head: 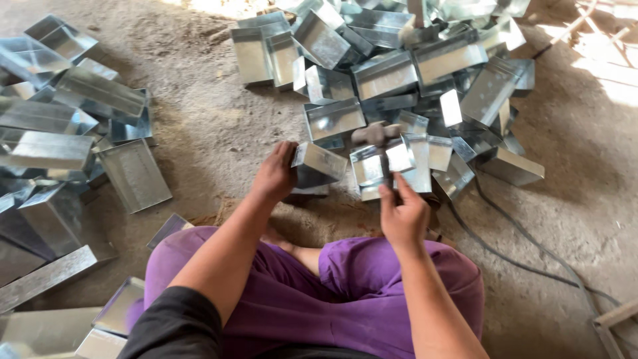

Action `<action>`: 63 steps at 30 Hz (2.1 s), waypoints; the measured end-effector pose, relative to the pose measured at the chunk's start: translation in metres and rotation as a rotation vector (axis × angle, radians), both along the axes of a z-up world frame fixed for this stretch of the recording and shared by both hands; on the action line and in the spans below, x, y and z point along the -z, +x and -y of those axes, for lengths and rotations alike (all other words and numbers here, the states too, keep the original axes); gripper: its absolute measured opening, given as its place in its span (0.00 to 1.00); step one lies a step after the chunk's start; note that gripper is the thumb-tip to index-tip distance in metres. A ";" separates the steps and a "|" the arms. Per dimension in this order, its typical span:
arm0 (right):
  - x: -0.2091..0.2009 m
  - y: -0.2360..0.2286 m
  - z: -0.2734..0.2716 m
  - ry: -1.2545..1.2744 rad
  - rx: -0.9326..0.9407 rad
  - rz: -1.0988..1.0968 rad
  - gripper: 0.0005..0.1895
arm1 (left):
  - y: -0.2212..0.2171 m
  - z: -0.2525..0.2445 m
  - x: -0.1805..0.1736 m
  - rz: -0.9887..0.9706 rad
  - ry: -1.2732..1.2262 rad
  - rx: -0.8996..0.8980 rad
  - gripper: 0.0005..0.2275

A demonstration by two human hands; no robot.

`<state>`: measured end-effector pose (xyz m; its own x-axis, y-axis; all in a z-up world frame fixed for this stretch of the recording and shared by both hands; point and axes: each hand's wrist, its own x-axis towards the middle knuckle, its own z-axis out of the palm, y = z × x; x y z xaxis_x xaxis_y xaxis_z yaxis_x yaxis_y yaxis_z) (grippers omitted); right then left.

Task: The person sits on the floor and repeatedly hammers small rectangular metal boxes with a hammer. They pick up each box, strike it several times, and place it aside, continuing this process with multiple units.

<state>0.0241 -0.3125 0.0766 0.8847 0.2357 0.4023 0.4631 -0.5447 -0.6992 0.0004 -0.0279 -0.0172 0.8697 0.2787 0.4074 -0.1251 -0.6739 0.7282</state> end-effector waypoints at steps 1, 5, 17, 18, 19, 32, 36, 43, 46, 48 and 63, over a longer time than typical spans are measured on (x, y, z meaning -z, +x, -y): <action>-0.012 -0.003 -0.004 0.079 -0.025 0.024 0.21 | 0.000 0.003 0.005 -0.044 -0.107 0.002 0.12; -0.061 -0.012 -0.010 0.284 -0.148 0.234 0.17 | 0.005 0.010 0.027 -0.194 -0.158 0.017 0.14; -0.062 0.010 -0.069 -0.227 -0.246 -0.031 0.21 | 0.009 0.013 0.045 -0.033 -0.146 0.001 0.15; -0.064 0.008 -0.062 -0.171 -0.229 -0.005 0.21 | 0.005 0.013 0.043 -0.015 -0.160 -0.009 0.15; -0.066 0.005 -0.054 -0.115 -0.212 0.021 0.21 | 0.001 0.014 0.039 0.003 -0.174 -0.020 0.16; -0.031 -0.017 0.005 0.330 -0.079 0.014 0.16 | 0.004 -0.002 -0.017 -0.407 0.647 -0.032 0.11; -0.020 -0.018 0.007 0.283 -0.106 0.037 0.16 | 0.021 -0.015 -0.003 -0.540 0.583 -0.068 0.13; -0.009 -0.021 0.011 0.201 -0.059 0.014 0.16 | 0.005 -0.022 -0.011 -0.871 0.526 0.037 0.51; 0.012 -0.020 0.001 0.208 -0.150 0.002 0.13 | -0.001 -0.021 -0.019 -0.913 0.638 0.080 0.60; 0.026 -0.016 -0.009 -0.024 -0.113 -0.013 0.13 | 0.001 -0.022 -0.023 -0.890 0.677 0.087 0.62; -0.044 -0.023 0.002 0.467 -0.173 0.390 0.07 | -0.005 -0.095 0.039 -1.230 -0.514 0.172 0.63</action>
